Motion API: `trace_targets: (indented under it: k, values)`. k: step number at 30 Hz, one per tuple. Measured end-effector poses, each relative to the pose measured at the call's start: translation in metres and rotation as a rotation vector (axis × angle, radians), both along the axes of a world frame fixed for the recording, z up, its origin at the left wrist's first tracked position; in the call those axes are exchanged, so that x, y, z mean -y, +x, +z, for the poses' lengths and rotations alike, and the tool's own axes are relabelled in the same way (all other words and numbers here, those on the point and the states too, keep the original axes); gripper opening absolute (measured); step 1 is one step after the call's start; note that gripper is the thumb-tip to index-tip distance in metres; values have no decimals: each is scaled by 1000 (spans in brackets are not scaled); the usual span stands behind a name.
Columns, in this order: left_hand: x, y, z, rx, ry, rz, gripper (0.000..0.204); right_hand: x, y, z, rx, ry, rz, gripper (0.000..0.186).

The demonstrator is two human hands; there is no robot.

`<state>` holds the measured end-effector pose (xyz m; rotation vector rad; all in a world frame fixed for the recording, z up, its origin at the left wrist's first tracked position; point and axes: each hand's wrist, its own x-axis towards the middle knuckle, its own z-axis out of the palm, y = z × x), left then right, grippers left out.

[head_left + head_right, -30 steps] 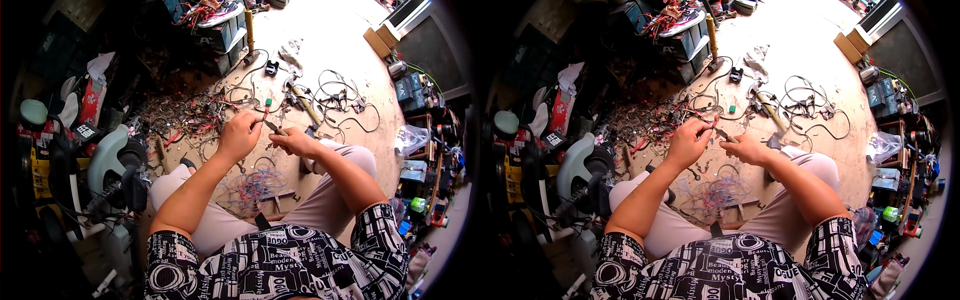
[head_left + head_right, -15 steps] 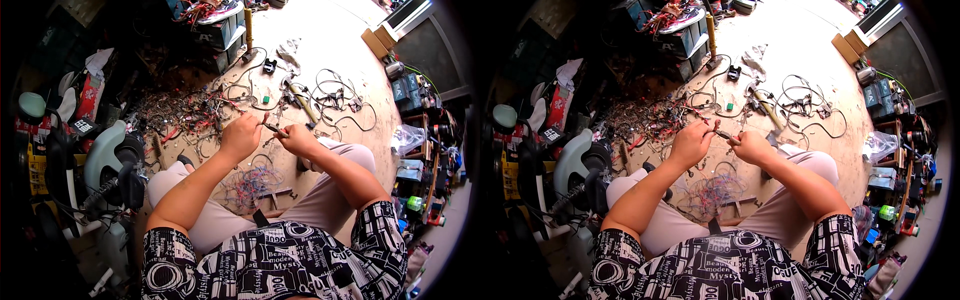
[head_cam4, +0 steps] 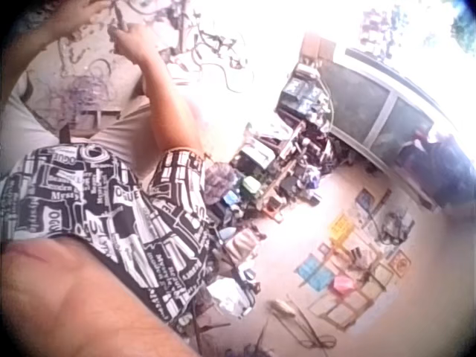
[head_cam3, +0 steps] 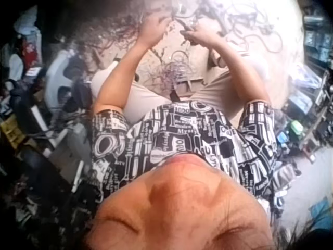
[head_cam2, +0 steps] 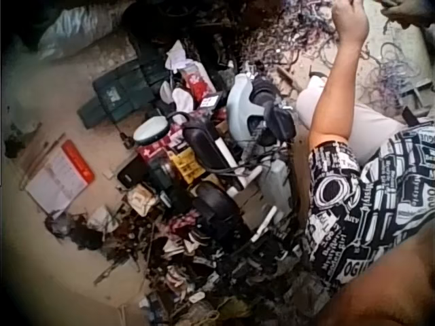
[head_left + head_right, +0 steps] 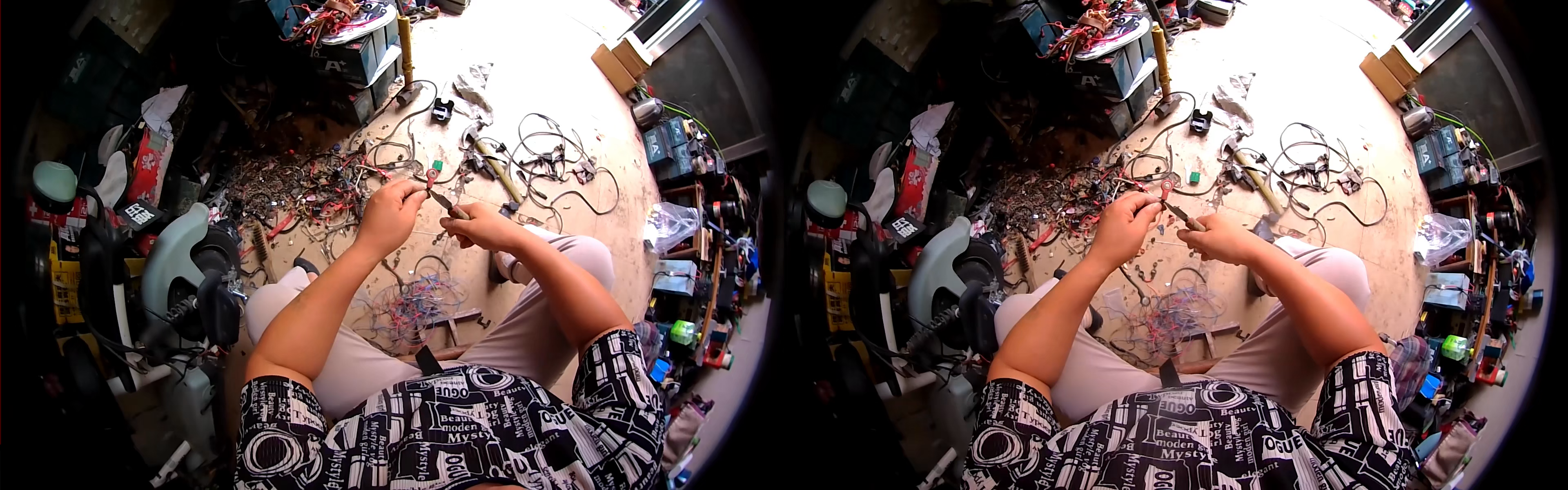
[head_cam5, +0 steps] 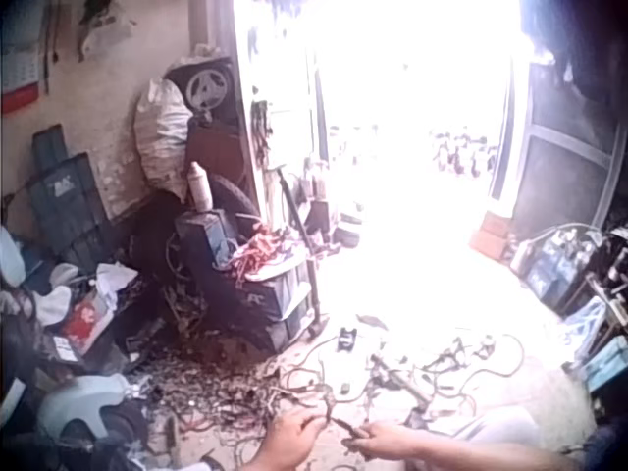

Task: The person uses pliers to strip insulation from wires and manipulate electrical connectors on a wire harness while sitting on the floor of a garage.

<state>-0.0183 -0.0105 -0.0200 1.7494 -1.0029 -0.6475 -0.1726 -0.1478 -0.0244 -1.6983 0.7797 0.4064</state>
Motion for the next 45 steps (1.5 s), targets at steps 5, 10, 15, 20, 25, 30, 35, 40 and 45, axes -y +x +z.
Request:
trace_targets:
  k: [5, 10, 15, 20, 25, 30, 35, 40, 45]
  values:
    - [-2, 2, -5, -169, 0, 8, 19, 0, 3, 3, -16, 135, -17, 44]
    - [-2, 4, -4, -262, 64, 0, 19, -1, 7, 21, -92, 145, 30, 43]
    - [-2, 3, -2, -446, 62, -5, 21, -1, 7, 23, -93, 132, 68, 44]
    - [-3, 1, -2, -600, 84, -17, 22, -4, 8, 25, -62, 75, 74, 46]
    - [-4, 2, -3, -795, 60, 0, 21, -6, 9, 22, -26, 56, 74, 37]
    - [-4, 2, 3, -903, 101, 34, 19, -4, 7, 16, 15, 5, 95, 36]
    - [-4, 3, 7, -969, 144, 28, 19, -6, 9, 25, -26, 19, 94, 37]
    - [-5, 3, 5, -1001, 131, 43, 19, -8, 11, 31, -46, 35, 78, 37]
    - [-5, 2, 10, -1046, 141, 57, 19, -4, 9, 23, -21, 30, 89, 37]
